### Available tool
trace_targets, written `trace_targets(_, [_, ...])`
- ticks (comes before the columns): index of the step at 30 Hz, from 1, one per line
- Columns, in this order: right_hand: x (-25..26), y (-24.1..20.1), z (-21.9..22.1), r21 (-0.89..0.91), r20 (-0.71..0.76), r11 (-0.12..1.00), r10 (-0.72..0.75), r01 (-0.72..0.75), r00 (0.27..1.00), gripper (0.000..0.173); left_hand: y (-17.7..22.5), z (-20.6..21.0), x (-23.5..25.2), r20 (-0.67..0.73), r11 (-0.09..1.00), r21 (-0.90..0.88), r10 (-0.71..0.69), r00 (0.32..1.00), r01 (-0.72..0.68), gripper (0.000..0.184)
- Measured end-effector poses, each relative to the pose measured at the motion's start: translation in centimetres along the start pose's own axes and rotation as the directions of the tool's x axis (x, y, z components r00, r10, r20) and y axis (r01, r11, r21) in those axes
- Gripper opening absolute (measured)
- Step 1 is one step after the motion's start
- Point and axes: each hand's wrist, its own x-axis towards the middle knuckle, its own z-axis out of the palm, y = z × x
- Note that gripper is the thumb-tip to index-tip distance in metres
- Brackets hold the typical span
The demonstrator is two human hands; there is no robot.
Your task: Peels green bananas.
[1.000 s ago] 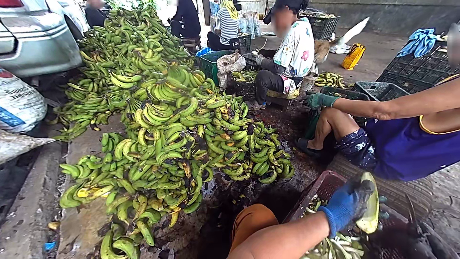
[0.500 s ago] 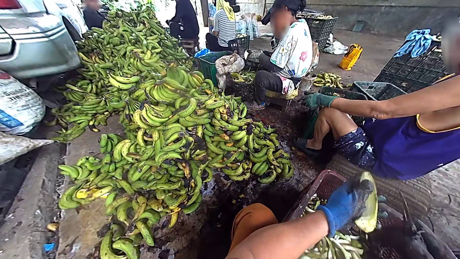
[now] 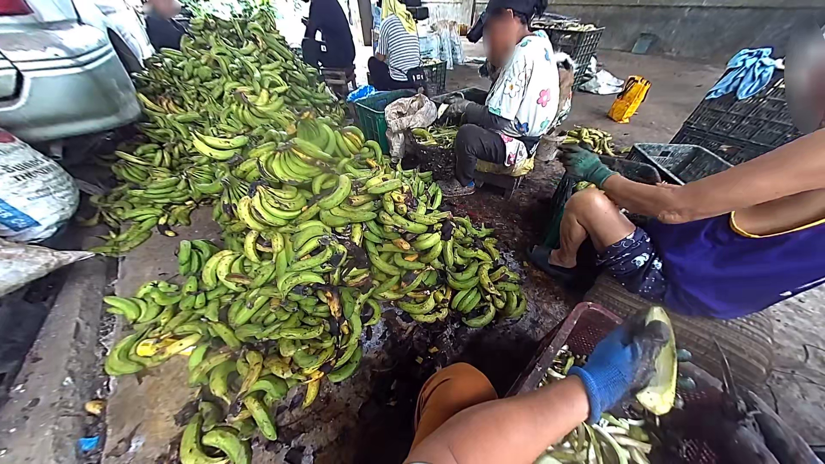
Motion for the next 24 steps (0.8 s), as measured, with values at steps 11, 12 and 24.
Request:
trace_targets(11, [-0.3, 0.1, -0.1, -0.052, 0.000, 0.998, -0.043, 0.043, 0.999, 0.052, 0.7, 0.0, -0.7, -0.014, 0.995, 0.103, 0.015, 1.000, -0.014, 0.049])
trace_targets(12, [-0.3, 0.1, -0.1, -0.055, -0.004, 0.998, -0.034, 0.034, 0.999, 0.052, 0.5, 0.0, -0.5, -0.013, 0.995, 0.096, 0.011, 1.000, -0.010, 0.049])
trace_targets(24, [0.2, -1.9, 1.1, -0.306, 0.019, 0.952, 0.016, -0.009, 1.000, 0.058, 0.9, -1.0, -0.5, -0.097, 0.963, 0.266, -0.012, 0.995, 0.037, 0.047])
